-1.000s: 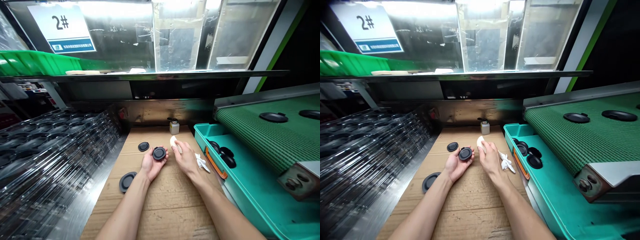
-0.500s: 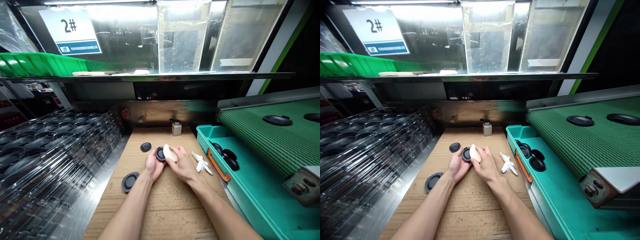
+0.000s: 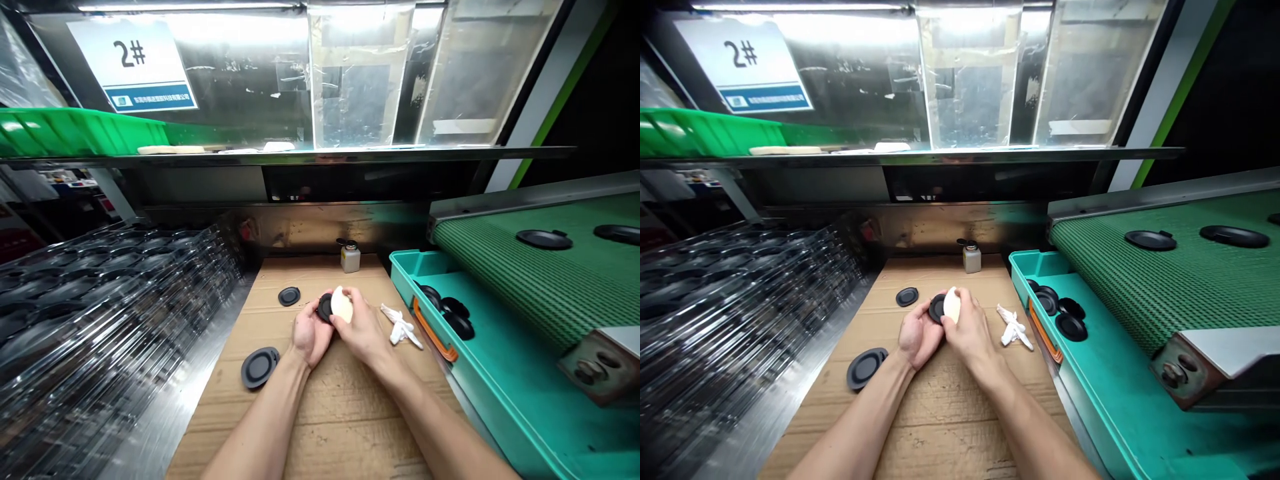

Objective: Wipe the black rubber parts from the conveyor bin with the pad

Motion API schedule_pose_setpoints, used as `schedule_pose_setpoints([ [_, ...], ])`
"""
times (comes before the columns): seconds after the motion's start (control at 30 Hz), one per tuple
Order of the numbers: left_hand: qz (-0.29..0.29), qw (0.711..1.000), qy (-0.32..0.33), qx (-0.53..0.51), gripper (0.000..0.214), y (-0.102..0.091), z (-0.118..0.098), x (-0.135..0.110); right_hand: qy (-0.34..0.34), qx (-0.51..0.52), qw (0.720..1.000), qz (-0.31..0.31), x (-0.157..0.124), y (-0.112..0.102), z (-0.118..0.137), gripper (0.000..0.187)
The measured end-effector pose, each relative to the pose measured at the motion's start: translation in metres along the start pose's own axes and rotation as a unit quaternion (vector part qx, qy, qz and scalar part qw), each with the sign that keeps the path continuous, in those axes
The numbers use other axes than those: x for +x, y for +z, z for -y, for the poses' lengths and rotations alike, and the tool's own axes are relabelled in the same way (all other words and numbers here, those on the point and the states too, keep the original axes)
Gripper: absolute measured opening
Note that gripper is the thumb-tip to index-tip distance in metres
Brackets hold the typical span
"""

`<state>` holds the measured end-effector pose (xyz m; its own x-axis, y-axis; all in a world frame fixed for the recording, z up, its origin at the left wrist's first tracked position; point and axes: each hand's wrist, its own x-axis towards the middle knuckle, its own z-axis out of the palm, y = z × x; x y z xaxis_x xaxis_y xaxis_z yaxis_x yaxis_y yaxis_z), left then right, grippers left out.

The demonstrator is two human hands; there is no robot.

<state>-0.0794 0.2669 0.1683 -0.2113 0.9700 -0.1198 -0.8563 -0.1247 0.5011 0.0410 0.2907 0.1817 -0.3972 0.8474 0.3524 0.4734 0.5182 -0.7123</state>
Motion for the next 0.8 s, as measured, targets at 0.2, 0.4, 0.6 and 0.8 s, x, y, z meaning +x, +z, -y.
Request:
schedule_pose_setpoints([
  [0.2,-0.021,1.0,-0.009,0.016,0.031,0.001,0.008,0.001,0.003,-0.06,0.997,0.043,-0.001,0.003,0.008,0.025],
  [0.4,0.006,0.999,0.008,0.032,0.028,-0.002,0.01,0.0,-0.021,-0.143,0.989,0.04,0.001,0.011,0.015,0.027],
  [0.6,0.01,0.999,0.005,0.033,0.025,0.001,0.009,-0.002,-0.023,-0.168,0.985,0.021,0.001,0.013,0.012,0.024],
  [0.8,0.024,0.996,-0.001,0.08,0.026,-0.003,0.011,-0.001,-0.004,-0.177,0.984,0.012,0.012,0.009,0.008,0.026],
])
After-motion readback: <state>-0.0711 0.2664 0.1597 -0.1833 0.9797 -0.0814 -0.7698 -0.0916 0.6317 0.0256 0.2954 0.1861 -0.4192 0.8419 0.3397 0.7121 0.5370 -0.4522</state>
